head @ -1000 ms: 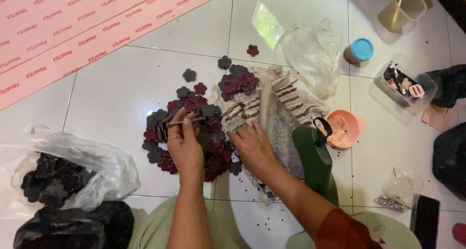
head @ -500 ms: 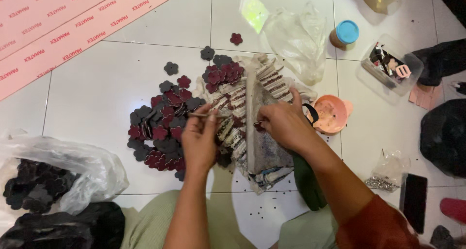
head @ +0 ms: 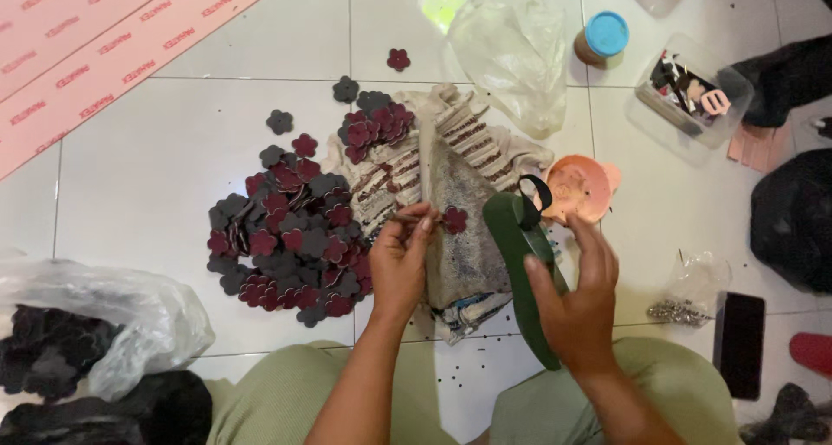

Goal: The person sits on the floor and repeatedly picks up flower-shaped decorative pieces, places them on a green plastic tool, and presses them with a small metal rod. The person then removes the pieces and sets them aside, repeating the process with multiple items.

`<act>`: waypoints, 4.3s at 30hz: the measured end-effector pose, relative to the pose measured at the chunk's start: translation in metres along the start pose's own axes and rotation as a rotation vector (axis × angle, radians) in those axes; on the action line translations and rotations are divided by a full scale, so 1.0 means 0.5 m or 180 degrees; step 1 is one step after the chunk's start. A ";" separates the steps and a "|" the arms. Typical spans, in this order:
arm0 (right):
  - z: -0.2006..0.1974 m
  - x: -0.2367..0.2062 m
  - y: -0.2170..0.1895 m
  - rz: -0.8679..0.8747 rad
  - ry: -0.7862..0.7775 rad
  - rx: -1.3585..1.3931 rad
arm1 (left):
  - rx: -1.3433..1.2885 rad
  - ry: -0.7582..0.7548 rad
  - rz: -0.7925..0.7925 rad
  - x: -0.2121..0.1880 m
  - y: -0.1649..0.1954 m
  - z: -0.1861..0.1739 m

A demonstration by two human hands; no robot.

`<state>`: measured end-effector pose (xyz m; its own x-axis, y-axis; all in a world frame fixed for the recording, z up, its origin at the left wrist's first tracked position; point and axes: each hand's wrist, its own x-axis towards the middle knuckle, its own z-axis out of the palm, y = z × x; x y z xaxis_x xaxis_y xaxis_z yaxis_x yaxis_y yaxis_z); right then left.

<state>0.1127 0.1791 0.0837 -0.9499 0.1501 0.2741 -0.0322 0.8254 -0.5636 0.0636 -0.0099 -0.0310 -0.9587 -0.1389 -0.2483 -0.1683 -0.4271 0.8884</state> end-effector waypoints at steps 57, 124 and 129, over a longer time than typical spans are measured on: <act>0.000 -0.008 0.084 0.1352 -0.1424 -0.0436 | 0.3267 -0.0344 0.1387 -0.006 0.077 0.101; -0.033 -0.026 -0.004 0.0358 -0.1191 -0.0464 | 0.3003 -0.0267 0.1244 -0.001 0.084 0.062; -0.002 -0.046 0.013 0.0202 -0.1120 -0.0541 | 0.2857 -0.0256 0.1148 0.000 0.068 0.057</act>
<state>0.1347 0.1818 0.0743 -0.9978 0.0325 -0.0577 0.0540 0.9033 -0.4256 0.0514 0.0011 0.0104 -0.9942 -0.0523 0.0942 0.0583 0.4746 0.8783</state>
